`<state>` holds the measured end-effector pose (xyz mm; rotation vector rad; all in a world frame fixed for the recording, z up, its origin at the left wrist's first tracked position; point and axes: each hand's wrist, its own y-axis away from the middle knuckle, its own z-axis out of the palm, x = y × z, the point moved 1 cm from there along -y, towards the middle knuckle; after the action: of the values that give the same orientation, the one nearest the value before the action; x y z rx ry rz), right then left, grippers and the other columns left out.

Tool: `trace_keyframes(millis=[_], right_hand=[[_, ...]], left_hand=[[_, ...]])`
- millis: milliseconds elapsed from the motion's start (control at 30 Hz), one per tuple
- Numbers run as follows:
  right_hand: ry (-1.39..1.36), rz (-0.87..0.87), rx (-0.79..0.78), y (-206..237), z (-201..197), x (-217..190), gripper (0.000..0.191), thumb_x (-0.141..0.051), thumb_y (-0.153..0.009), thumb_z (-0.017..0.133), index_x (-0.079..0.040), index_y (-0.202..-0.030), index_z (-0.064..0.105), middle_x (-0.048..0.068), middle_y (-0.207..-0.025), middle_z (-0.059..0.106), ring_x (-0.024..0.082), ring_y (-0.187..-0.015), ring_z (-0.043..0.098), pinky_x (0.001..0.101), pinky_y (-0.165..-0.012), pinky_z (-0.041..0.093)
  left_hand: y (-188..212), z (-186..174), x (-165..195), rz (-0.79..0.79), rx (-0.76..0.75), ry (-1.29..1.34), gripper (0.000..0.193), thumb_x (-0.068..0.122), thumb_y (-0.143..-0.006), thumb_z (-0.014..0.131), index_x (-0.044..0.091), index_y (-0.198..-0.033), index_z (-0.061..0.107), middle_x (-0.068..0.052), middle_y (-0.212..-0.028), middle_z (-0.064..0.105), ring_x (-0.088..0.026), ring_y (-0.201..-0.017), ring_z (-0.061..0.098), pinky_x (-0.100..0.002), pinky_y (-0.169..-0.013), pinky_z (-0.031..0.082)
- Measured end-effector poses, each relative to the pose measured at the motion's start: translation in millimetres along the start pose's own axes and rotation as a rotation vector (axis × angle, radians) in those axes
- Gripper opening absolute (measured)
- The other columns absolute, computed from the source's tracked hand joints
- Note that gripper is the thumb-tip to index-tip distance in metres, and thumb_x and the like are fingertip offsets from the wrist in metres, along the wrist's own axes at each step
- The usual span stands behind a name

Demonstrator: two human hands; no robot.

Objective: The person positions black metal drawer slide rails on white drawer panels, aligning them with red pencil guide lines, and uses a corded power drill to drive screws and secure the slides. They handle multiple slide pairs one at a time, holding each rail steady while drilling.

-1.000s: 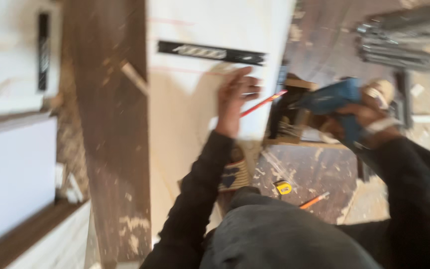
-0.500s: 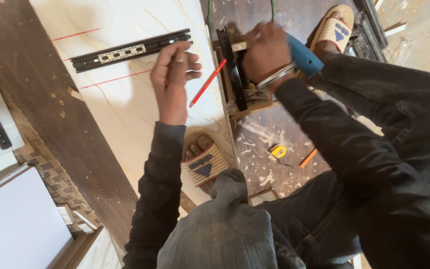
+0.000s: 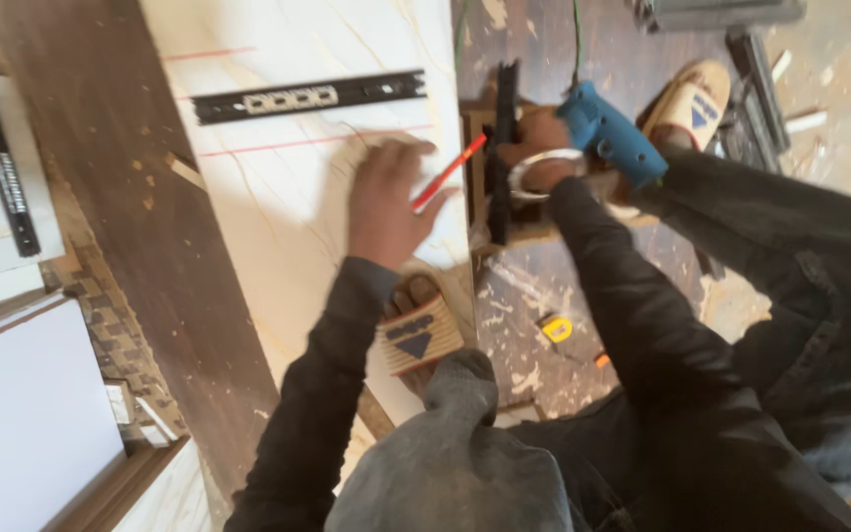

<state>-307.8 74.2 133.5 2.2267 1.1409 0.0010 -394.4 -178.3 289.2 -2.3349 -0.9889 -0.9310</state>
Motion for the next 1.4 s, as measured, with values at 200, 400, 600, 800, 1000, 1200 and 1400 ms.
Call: trace_keyframes(millis=[200,400,600,800,1000,1200,1400], right_hand=[[-0.988,-0.311,-0.008,-8.9,-123.6,20.2,0.042,-0.010,-0.094,0.081,-0.009,-0.129,0.056,0.010,-0.103,0.073,0.020,-0.085,0.073,0.0320,-0.066,0.061],[-1.357,-0.572,-0.122,18.5,-208.7,-40.7,0.012,0.006,-0.099,0.058,-0.003,-0.107,0.058,0.021,-0.112,0.071,0.026,-0.089,0.066,0.0374,-0.074,0.056],[-1.516,-0.848,-0.284,17.7,-163.4,-162.8,0.033,-0.012,-0.090,0.068,-0.001,-0.121,0.064,0.021,-0.124,0.067,0.026,-0.116,0.068,0.0417,-0.102,0.062],[-1.624,-0.744,-0.411,19.7,-122.5,-231.8,0.039,-0.026,-0.099,0.071,0.003,-0.123,0.063,0.029,-0.147,0.059,0.035,-0.123,0.065,0.0446,-0.111,0.056],[-1.493,-0.783,-0.476,38.6,-124.3,-243.3,0.055,-0.026,-0.096,0.073,0.006,-0.139,0.059,0.027,-0.151,0.057,0.035,-0.141,0.058,0.0464,-0.116,0.054],[-1.299,-0.882,-0.256,43.2,-158.0,-230.7,0.064,-0.025,-0.096,0.079,-0.005,-0.151,0.054,0.020,-0.143,0.060,0.031,-0.137,0.056,0.0455,-0.113,0.052],[-0.139,-1.092,0.347,61.4,-222.0,-230.7,0.040,-0.024,-0.100,0.074,0.003,-0.126,0.060,0.028,-0.136,0.065,0.041,-0.126,0.065,0.0502,-0.104,0.055]], left_hand=[[4.6,23.0,-5.6,-0.106,-0.131,-0.082,0.043,0.028,-0.088,0.083,0.011,-0.120,0.061,-0.009,-0.113,0.058,-0.032,-0.106,0.056,-0.046,-0.092,0.045],[22.3,-2.1,-49.6,-0.237,0.205,0.277,0.033,0.016,-0.088,0.081,0.009,-0.115,0.064,-0.009,-0.106,0.064,-0.026,-0.093,0.063,-0.039,-0.085,0.053],[44.5,-71.5,-168.0,-0.324,0.852,0.206,0.006,0.011,-0.106,0.065,0.007,-0.109,0.068,-0.004,-0.103,0.071,-0.014,-0.087,0.066,-0.029,-0.076,0.056],[78.1,-127.5,-250.6,-0.537,0.840,0.361,0.013,0.016,-0.103,0.066,0.005,-0.106,0.071,-0.006,-0.093,0.072,-0.011,-0.080,0.066,-0.025,-0.071,0.054],[15.7,-109.1,-186.0,-0.510,0.537,1.080,0.040,0.026,-0.100,0.067,0.006,-0.134,0.056,-0.005,-0.108,0.070,-0.014,-0.081,0.073,-0.029,-0.071,0.063],[-31.4,-114.8,-137.7,-0.483,0.563,1.093,0.035,0.014,-0.101,0.068,-0.004,-0.130,0.058,-0.014,-0.099,0.072,-0.015,-0.074,0.073,-0.030,-0.066,0.065],[-43.5,-111.5,-102.6,-0.274,0.501,0.935,0.026,0.005,-0.104,0.065,-0.003,-0.126,0.053,-0.012,-0.098,0.072,-0.013,-0.073,0.071,-0.027,-0.067,0.063]])
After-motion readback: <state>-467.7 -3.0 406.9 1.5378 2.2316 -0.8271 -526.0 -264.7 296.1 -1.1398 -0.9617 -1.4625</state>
